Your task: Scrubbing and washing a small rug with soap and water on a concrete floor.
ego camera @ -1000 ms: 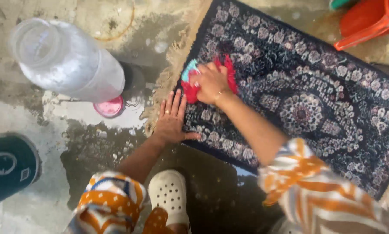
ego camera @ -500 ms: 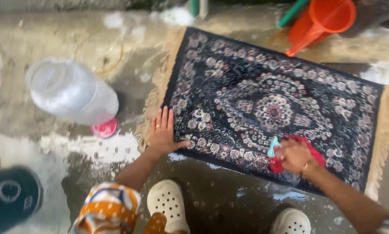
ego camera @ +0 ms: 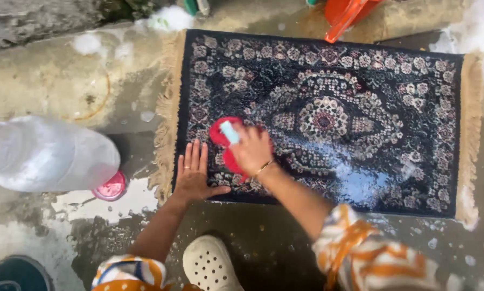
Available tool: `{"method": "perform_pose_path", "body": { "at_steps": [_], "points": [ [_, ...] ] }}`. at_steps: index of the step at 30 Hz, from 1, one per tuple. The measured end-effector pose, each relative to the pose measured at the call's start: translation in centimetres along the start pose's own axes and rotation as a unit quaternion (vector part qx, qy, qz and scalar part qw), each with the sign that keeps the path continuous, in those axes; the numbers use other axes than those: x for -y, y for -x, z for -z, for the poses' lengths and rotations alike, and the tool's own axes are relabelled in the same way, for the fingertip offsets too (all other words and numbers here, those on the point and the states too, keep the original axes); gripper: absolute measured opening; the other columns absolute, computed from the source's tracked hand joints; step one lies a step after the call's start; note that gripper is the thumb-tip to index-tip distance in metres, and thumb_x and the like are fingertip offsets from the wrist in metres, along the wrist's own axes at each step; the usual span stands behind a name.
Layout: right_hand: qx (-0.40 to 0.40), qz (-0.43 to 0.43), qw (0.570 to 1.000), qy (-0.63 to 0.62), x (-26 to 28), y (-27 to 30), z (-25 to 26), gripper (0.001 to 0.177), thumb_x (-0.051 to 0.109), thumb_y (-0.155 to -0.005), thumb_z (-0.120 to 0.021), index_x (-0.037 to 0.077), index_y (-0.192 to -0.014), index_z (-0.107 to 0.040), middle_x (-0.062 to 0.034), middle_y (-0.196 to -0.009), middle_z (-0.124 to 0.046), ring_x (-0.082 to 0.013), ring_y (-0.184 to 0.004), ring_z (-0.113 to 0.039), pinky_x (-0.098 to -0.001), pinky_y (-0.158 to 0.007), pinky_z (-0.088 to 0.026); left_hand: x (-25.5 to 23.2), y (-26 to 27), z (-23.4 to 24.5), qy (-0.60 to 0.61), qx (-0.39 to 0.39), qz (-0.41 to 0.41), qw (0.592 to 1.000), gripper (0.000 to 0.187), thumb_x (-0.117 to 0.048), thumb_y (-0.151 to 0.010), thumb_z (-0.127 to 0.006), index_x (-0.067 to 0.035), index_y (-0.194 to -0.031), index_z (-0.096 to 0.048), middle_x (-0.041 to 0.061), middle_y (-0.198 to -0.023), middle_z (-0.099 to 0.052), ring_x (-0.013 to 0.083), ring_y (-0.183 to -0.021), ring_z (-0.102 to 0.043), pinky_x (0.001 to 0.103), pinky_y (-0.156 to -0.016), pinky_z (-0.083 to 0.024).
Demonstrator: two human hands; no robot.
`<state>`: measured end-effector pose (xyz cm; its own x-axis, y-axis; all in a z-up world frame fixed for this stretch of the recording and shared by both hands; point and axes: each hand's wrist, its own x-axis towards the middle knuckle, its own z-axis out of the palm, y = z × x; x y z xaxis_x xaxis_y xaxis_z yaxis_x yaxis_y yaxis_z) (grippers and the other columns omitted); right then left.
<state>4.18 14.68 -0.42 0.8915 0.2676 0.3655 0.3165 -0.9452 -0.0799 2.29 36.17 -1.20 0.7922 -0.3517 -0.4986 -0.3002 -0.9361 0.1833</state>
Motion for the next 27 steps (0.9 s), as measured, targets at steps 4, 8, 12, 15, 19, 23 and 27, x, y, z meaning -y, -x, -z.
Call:
{"method": "perform_pose_path", "body": {
  "at_steps": [4,8,12,15,19,23,27],
  "points": [
    [0.111,-0.150,0.981,-0.057,-6.9,3.1,2.0,0.028,0.028,-0.096,-0.062,0.009,-0.114,-0.074,-0.0143,-0.117,-0.066,-0.0359,-0.099,-0.063,-0.0512,-0.079,-0.051,0.6,0.2,-1.1,0.029,-0.078,-0.036,0.996,0.153,-0.088,-0.055,-0.073,-0.003,-0.160,-0.001,0.020,-0.169,0.002,0.0362,-0.157,0.004,0.056,-0.123,-0.007],
    [0.006,-0.439,0.885,-0.156,-15.8,12.7,4.2,0.023,0.021,-0.094,-0.064,0.003,-0.107,-0.068,-0.0207,-0.092,-0.069,-0.0416,-0.084,-0.068,-0.0533,-0.074,-0.052,-0.4,0.3,0.2,0.009,-0.065,-0.021,0.998,0.152,-0.088,-0.055,-0.073,-0.003,-0.159,-0.001,0.019,-0.168,0.001,0.0355,-0.156,0.002,0.055,-0.122,-0.007],
    [-0.007,-0.422,0.906,-0.033,-23.7,21.9,8.8,0.028,0.021,-0.100,-0.062,0.004,-0.122,-0.065,-0.0241,-0.107,-0.064,-0.0449,-0.095,-0.063,-0.0546,-0.082,-0.051,-1.9,1.3,1.7,-0.013,-0.055,-0.002,0.998,0.150,-0.088,-0.057,-0.071,-0.003,-0.159,-0.001,0.018,-0.169,0.001,0.0342,-0.157,0.002,0.054,-0.123,-0.008],
    [0.021,-0.399,0.913,0.078,-24.8,20.7,10.7,0.031,0.018,-0.097,-0.064,0.007,-0.125,-0.066,-0.0256,-0.114,-0.061,-0.0456,-0.098,-0.060,-0.0546,-0.080,-0.052,-2.9,0.9,3.9,-0.057,-0.013,0.025,0.998,0.144,-0.085,-0.064,-0.070,-0.004,-0.160,0.000,0.018,-0.169,0.003,0.0335,-0.157,0.002,0.053,-0.123,-0.008],
    [0.042,-0.400,0.915,0.014,-22.0,18.5,7.4,0.031,0.015,-0.080,-0.068,0.012,-0.110,-0.066,-0.0191,-0.110,-0.065,-0.0340,-0.096,-0.063,-0.0459,-0.078,-0.055,-5.9,1.0,6.1,-0.152,0.068,-0.002,0.986,0.120,-0.070,-0.081,-0.069,-0.005,-0.161,-0.009,0.018,-0.170,-0.005,0.0356,-0.156,-0.005,0.055,-0.123,-0.010],
    [0.139,-0.402,0.894,-0.139,-8.4,8.6,10.7,0.057,0.032,-0.084,-0.068,0.000,-0.129,-0.054,-0.0171,-0.117,-0.065,-0.0300,-0.102,-0.063,-0.0469,-0.088,-0.052,-10.8,-1.5,8.9,-0.272,0.114,-0.087,0.952,0.113,-0.061,-0.085,-0.071,-0.004,-0.162,-0.011,0.017,-0.169,-0.008,0.0372,-0.156,-0.007,0.059,-0.122,-0.011],
    [0.090,-0.153,0.984,-0.030,-7.3,12.7,6.8,0.080,0.043,-0.064,-0.077,0.019,-0.137,-0.055,-0.0146,-0.142,-0.051,-0.0437,-0.131,-0.043,-0.0735,-0.095,-0.034,-16.7,-4.3,7.0,-0.291,0.130,-0.108,0.941,0.126,-0.063,-0.078,-0.078,-0.002,-0.163,-0.009,0.017,-0.171,-0.006,0.0393,-0.157,-0.007,0.062,-0.122,-0.010]
  ]
}}
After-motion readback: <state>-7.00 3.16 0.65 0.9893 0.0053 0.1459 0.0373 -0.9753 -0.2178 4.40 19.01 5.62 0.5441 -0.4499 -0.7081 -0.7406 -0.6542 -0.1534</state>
